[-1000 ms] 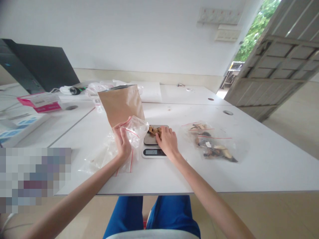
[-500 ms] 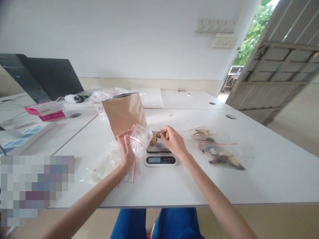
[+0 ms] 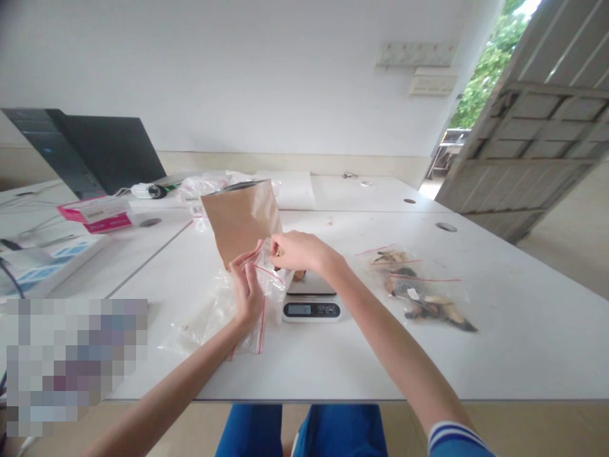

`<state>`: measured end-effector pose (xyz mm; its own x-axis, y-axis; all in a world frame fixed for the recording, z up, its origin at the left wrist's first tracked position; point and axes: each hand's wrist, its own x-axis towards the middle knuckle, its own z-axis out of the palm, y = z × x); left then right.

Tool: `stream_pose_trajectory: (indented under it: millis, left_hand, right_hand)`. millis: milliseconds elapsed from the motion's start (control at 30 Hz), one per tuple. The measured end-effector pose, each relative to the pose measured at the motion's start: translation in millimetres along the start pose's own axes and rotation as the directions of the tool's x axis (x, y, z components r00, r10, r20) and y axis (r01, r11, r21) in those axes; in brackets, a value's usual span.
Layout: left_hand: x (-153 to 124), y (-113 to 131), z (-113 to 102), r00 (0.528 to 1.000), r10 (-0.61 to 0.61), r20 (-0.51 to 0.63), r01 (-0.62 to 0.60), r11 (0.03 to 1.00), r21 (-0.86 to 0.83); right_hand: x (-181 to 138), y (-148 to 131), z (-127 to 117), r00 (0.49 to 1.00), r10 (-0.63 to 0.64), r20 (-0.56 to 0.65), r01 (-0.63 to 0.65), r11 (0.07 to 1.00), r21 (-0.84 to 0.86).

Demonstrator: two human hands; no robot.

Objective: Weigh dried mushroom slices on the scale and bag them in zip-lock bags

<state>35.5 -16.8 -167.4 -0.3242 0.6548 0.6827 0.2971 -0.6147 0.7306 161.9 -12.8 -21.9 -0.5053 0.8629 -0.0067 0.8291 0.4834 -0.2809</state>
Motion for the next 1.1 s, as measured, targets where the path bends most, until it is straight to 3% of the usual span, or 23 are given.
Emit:
stream_pose_trajectory:
  millis: [100, 200, 333, 467, 600, 700, 833, 1000, 1033, 1100]
  left_hand:
    - [1, 0, 0, 1.000, -0.005, -0.024, 0.005, 1.000, -0.030]
    - [3, -3, 1, 0.993, -0.082, -0.087, 0.076, 0.995, -0.068]
    - [5, -9, 3, 0.968, -0.223, -0.113, 0.206, 0.968, -0.143]
    - [5, -8, 3, 0.965, -0.231, -0.121, 0.217, 0.969, -0.121]
    - [4, -3, 3, 0.972, -0.206, -0.116, 0.196, 0.976, -0.092]
    - [2, -2, 3, 0.973, -0.205, -0.107, 0.196, 0.977, -0.083]
    - [3, -4, 1, 0.967, -0.222, -0.128, 0.211, 0.973, -0.090]
    - [7, -8, 1, 0.941, -0.277, -0.196, 0.248, 0.956, -0.157]
    - [8, -9, 1, 0.936, -0.284, -0.208, 0.250, 0.952, -0.175]
    - [11, -9, 0, 0.928, -0.296, -0.226, 0.250, 0.945, -0.209]
  right_hand:
    - [17, -18, 8, 0.996, 0.042, 0.073, -0.036, 0.996, -0.084]
    - [28, -28, 21, 0.996, 0.083, 0.011, -0.082, 0.994, -0.067]
    - [30, -27, 28, 1.000, 0.023, 0.008, -0.024, 0.993, 0.118]
    - [27, -19, 25, 1.000, -0.009, -0.011, 0.012, 0.958, 0.285]
    - [32, -22, 28, 0.983, 0.108, -0.151, -0.086, 0.986, 0.145]
    - [38, -31, 30, 0.963, 0.125, -0.238, -0.118, 0.992, 0.044]
    - [38, -40, 25, 0.935, 0.147, -0.323, -0.092, 0.979, 0.181]
    - [36, -34, 15, 0.989, 0.042, -0.142, 0.013, 0.931, 0.364]
    - [36, -29, 14, 0.987, 0.019, -0.160, 0.044, 0.923, 0.383]
    - [39, -14, 15, 0.940, 0.027, -0.341, 0.117, 0.912, 0.393]
